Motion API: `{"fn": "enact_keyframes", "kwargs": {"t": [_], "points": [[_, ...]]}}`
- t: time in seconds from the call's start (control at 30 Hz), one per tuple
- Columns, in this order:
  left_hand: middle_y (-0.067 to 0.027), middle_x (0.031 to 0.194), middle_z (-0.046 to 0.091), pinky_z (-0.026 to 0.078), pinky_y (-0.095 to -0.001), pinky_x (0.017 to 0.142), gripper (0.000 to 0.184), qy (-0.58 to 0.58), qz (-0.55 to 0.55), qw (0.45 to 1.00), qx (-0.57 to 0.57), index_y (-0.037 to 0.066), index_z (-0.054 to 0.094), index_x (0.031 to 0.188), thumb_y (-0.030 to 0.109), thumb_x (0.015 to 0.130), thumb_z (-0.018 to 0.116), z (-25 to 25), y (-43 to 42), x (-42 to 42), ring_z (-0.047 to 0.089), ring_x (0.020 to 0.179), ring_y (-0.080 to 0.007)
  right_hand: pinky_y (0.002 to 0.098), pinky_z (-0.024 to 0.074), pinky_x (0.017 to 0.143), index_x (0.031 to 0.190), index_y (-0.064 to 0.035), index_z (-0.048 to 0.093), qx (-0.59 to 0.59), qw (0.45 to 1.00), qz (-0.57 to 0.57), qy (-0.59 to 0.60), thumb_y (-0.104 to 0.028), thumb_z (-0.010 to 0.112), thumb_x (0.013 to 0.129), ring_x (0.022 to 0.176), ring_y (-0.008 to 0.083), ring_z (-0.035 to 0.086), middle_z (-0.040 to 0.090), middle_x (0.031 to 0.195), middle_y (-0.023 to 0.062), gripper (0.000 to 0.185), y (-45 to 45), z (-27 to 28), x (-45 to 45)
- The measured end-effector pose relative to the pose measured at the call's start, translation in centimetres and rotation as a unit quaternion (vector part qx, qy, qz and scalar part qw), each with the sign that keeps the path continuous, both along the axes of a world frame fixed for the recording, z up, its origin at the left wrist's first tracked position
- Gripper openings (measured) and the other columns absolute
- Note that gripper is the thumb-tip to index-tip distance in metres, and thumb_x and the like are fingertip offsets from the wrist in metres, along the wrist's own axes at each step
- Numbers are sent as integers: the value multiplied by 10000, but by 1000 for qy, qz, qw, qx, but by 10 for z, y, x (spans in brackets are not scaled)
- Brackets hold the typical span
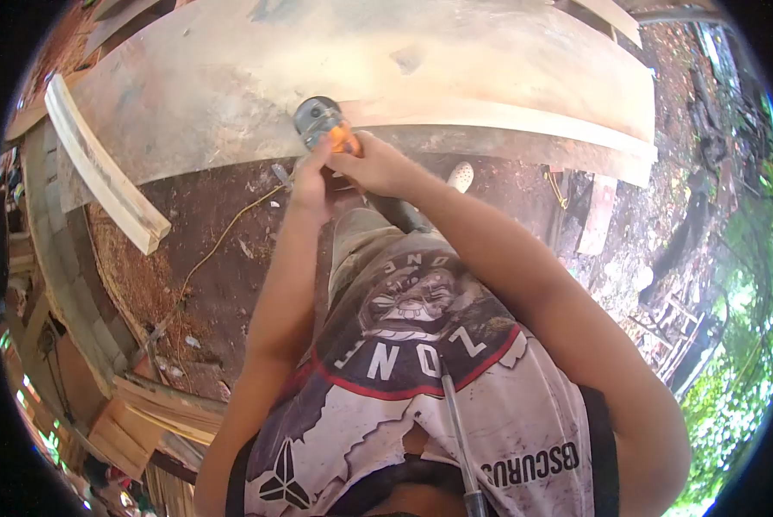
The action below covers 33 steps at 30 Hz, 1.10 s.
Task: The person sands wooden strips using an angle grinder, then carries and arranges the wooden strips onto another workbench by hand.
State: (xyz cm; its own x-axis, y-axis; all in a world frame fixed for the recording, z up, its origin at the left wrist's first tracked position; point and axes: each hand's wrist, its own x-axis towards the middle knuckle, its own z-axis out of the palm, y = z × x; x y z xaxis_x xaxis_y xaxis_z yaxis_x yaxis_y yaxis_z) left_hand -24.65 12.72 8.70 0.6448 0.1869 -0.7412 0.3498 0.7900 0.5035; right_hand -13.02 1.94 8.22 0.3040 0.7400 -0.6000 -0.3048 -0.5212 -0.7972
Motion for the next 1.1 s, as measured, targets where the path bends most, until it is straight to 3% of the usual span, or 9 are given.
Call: {"fn": "enact_keyframes", "kwargs": {"t": [0.1, 0.23, 0.3, 0.37, 0.47, 0.6, 0.87, 1.1], "points": [[-96, 1126, 636, 582, -398, 729, 577, 2, -5, 1000, -6, 155, 602, 1307, 610, 960, 522, 9, 1, 11, 677, 838, -256, 296, 517, 672, 1171, 41, 581, -46, 996, -5, -74, -442, 700, 870, 742, 147, 639, 674, 881, 101, 581, 5, 18, 5], [-92, 1167, 629, 600, -420, 784, 558, -22, -11, 999, -27, 164, 605, 1307, 600, 969, 520, 3, -17, 35, 681, 884, -266, 311, 531, 714, 1227, 54, 559, -90, 993, -30, -67, -455, 706, 866, 831, 170, 661, 686, 959, 120, 641, -20, 26, 25], [-97, 1192, 619, 605, -423, 808, 572, -6, -73, 996, -45, 142, 610, 1288, 604, 957, 542, 0, -28, 50, 686, 935, -283, 312, 534, 712, 1223, 38, 566, -98, 993, -45, -53, -417, 689, 897, 843, 160, 650, 681, 1001, 108, 573, -41, 21, 34], [-116, 1197, 617, 605, -426, 812, 627, -15, -74, 996, -38, 116, 602, 1284, 631, 929, 571, -3, -43, 63, 688, 969, -302, 301, 531, 730, 1229, 14, 574, 4, 995, -100, 5, -373, 666, 931, 853, 144, 635, 673, 1020, 90, 497, -65, -2, 41], [-174, 1174, 627, 588, -434, 849, 708, -16, -126, 991, -52, 91, 577, 1304, 671, 897, 591, -5, -61, 81, 687, 976, -335, 292, 521, 762, 1218, -5, 578, -15, 992, -119, 32, -345, 656, 952, 875, 126, 617, 656, 991, 55, 439, -86, 15, 54], [-138, 1187, 630, 541, -447, 905, 776, -25, -181, 982, -46, 126, 568, 1340, 733, 856, 583, 2, -80, 105, 653, 1025, -308, 284, 503, 728, 1182, -7, 581, -35, 987, -155, 21, -331, 654, 959, 845, 103, 590, 636, 967, 29, 399, -110, 21, 70], [-162, 1231, 605, 550, -443, 893, 725, -46, -208, 975, -62, 95, 549, 1353, 671, 914, 559, -9, -149, 159, 667, 990, -339, 280, 494, 717, 1183, -10, 580, -49, 976, -212, 13, -338, 649, 961, 818, 95, 576, 627, 944, 19, 402, -184, 14, 106], [-177, 1226, 602, 558, -437, 889, 688, -50, -273, 960, -40, 76, 577, 1308, 656, 939, 533, -13, -229, 227, 678, 1001, -366, 302, 513, 779, 1242, -9, 573, -62, 962, -266, -4, -370, 656, 952, 893, 128, 610, 654, 1013, 53, 470, -269, 9, 156]]}}
